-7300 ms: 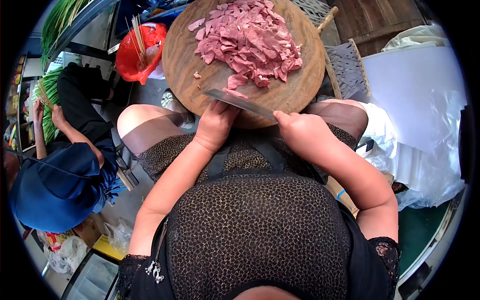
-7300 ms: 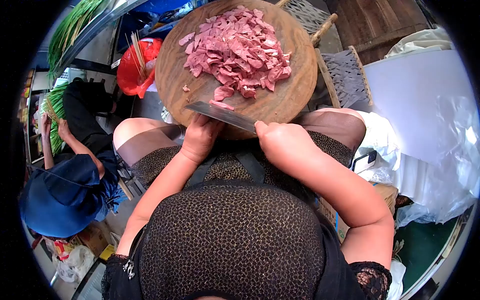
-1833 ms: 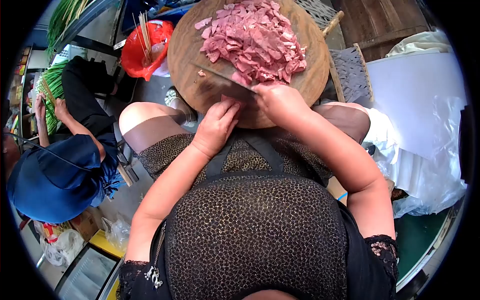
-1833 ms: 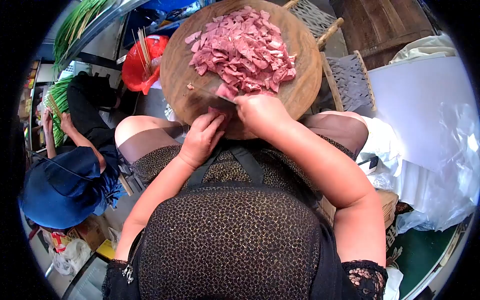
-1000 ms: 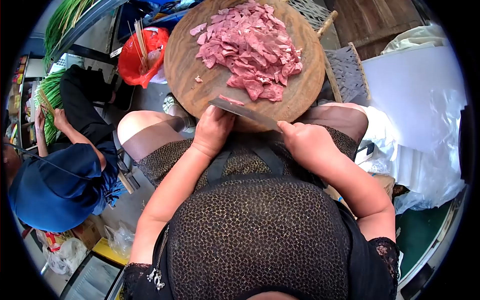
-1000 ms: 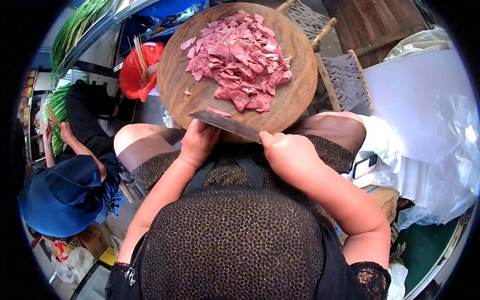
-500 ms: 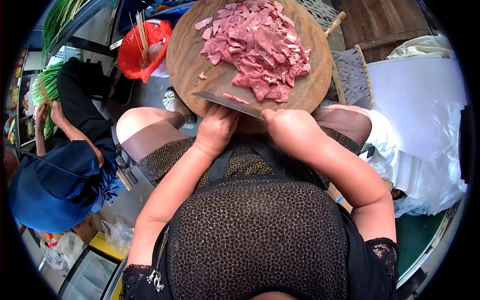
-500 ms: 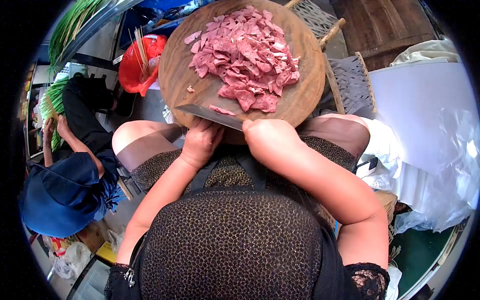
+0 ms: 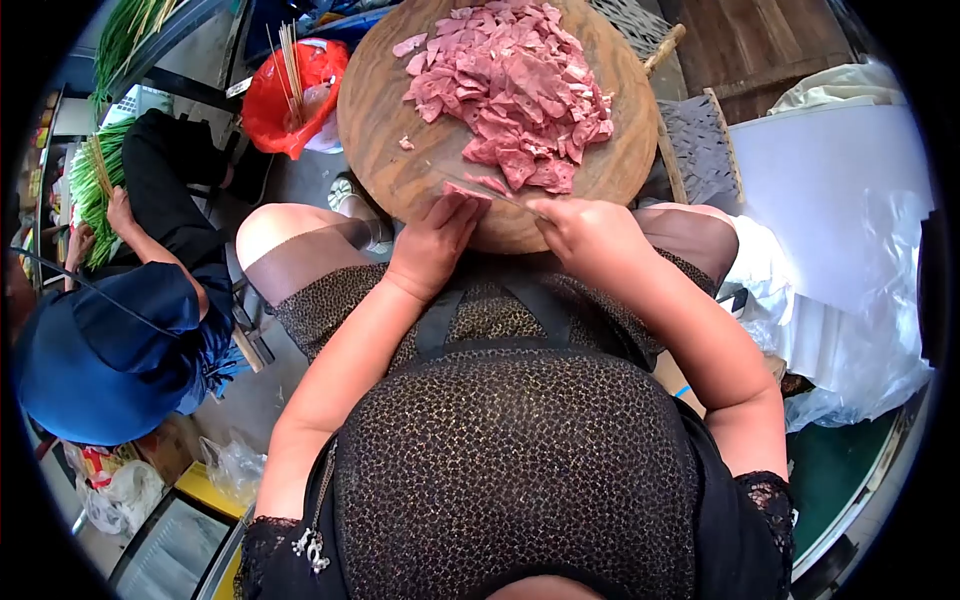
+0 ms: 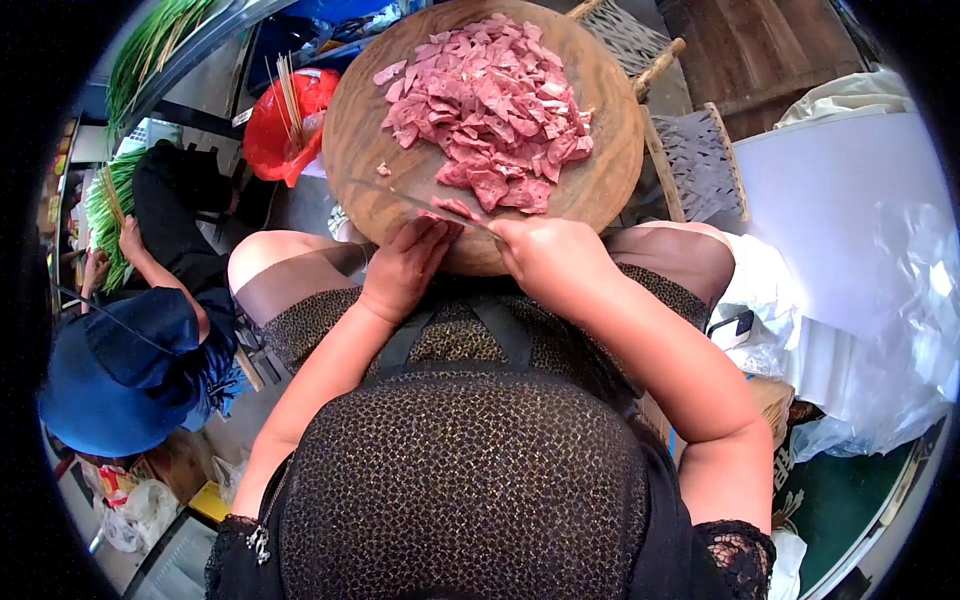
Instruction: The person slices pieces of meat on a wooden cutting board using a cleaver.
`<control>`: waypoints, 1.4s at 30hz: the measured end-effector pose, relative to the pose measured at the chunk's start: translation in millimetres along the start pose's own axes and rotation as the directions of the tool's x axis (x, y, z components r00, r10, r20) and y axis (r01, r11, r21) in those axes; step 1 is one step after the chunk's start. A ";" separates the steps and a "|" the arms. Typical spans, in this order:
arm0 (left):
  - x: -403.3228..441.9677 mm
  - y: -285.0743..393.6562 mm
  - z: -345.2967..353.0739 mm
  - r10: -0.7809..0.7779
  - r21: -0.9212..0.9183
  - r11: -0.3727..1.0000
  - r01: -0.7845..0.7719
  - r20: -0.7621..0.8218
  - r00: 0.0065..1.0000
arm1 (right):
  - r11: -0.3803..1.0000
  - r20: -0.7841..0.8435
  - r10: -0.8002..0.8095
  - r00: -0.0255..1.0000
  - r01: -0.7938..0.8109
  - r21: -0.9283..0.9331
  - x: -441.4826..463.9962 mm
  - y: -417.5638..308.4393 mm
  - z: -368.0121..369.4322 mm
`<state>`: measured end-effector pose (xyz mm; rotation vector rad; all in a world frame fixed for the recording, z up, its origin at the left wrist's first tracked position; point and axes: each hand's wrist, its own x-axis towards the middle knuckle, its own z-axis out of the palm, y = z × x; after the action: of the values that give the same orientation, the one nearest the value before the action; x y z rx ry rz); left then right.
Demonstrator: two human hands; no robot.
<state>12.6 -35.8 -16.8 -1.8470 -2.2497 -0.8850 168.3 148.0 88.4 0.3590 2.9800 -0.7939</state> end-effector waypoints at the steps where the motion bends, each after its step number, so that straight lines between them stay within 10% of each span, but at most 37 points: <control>1: 0.2 -1.4 -0.1 0.092 0.121 0.989 -0.091 0.001 0.996 | 1.000 0.007 -0.006 1.000 0.006 -0.017 -8.5 0.9 -4.6; 23: -2.9 -1.2 4.2 -0.086 -0.028 0.996 0.085 -0.044 0.995 | 0.986 0.222 -0.017 0.975 0.054 -0.159 9.1 -1.9 4.8; 36: -1.1 5.6 -5.8 -0.050 -0.066 0.997 0.047 -0.037 0.998 | 0.999 -0.152 -0.046 0.987 0.047 0.003 32.1 7.4 23.8; 42: -4.3 2.0 2.9 0.022 0.058 0.998 -0.019 -0.046 0.999 | 0.997 0.045 -0.026 0.999 0.029 -0.067 -26.4 2.3 -8.3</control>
<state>16.4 -37.9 -20.3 -1.8025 -2.2009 -0.8416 194.6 148.4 97.0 0.2947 2.9676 -0.6919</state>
